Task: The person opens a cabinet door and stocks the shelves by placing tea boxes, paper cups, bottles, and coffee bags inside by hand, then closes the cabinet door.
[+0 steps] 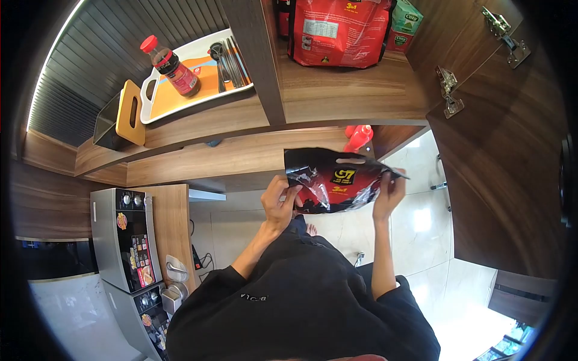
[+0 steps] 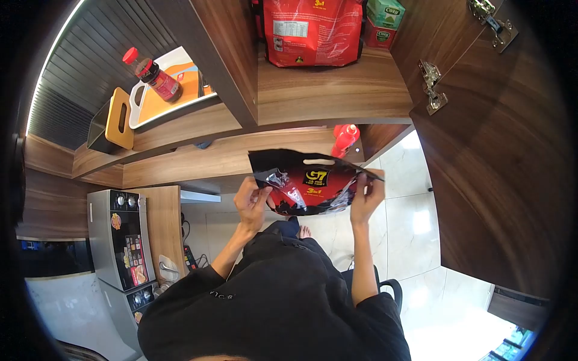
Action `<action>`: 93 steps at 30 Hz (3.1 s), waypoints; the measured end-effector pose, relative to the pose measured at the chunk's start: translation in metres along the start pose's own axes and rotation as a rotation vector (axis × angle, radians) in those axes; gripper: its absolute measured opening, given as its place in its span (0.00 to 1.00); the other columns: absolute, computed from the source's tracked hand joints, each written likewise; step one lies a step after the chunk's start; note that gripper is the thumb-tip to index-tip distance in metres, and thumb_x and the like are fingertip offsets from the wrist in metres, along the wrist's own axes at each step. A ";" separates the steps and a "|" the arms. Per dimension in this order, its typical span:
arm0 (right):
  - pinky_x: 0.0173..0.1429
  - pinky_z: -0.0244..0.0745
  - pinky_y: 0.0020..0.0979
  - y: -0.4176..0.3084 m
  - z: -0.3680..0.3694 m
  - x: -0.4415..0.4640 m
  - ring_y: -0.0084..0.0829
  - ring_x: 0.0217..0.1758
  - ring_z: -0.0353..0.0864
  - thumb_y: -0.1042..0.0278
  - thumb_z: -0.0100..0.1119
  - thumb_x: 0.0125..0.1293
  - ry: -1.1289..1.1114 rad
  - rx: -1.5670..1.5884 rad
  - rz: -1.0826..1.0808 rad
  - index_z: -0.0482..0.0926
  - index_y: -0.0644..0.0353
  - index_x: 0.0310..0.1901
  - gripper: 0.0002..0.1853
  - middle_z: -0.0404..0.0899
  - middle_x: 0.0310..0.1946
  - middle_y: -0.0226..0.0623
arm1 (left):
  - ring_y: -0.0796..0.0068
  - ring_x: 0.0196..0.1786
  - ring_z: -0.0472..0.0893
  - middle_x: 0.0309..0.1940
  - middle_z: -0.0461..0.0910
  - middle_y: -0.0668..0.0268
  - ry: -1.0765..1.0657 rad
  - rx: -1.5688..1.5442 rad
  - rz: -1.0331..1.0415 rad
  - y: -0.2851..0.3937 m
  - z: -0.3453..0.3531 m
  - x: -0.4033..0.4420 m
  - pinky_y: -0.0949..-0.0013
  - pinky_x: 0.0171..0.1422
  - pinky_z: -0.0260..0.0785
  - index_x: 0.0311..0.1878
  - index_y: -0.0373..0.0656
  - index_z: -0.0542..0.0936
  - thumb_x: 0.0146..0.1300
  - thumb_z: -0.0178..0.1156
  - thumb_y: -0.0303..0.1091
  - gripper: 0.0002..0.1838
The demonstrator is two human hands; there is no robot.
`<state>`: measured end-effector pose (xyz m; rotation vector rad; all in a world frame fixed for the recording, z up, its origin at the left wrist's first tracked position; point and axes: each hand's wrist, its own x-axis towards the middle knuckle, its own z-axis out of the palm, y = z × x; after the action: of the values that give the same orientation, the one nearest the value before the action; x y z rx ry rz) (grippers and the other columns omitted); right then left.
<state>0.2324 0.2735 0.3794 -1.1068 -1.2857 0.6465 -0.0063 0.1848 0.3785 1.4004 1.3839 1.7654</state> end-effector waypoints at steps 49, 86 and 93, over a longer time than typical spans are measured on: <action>0.60 0.74 0.36 0.176 0.013 0.068 0.38 0.59 0.76 0.81 0.59 0.62 -0.262 -0.287 0.223 0.65 0.60 0.66 0.30 0.70 0.61 0.47 | 0.44 0.60 0.69 0.56 0.70 0.48 -0.459 0.363 0.048 -0.172 0.175 0.072 0.51 0.67 0.62 0.58 0.35 0.67 0.43 0.76 0.25 0.38; 0.62 0.76 0.37 0.110 -0.037 -0.063 0.40 0.57 0.83 0.67 0.82 0.45 -0.465 -0.165 0.243 0.76 0.60 0.57 0.36 0.82 0.52 0.43 | 0.47 0.61 0.80 0.61 0.76 0.49 -1.045 0.104 -0.171 -0.120 0.093 0.017 0.54 0.64 0.73 0.70 0.43 0.65 0.61 0.72 0.46 0.39; 0.65 0.72 0.38 0.042 -0.042 -0.021 0.36 0.58 0.79 0.64 0.80 0.47 -0.093 0.042 0.033 0.69 0.63 0.63 0.41 0.79 0.53 0.43 | 0.51 0.65 0.75 0.63 0.73 0.48 -0.868 -0.123 0.126 -0.028 0.130 0.064 0.57 0.68 0.66 0.72 0.38 0.62 0.66 0.67 0.47 0.39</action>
<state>0.2761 0.2591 0.3364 -1.0755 -1.3295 0.7537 0.0840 0.3015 0.3740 1.8790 0.7130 1.0353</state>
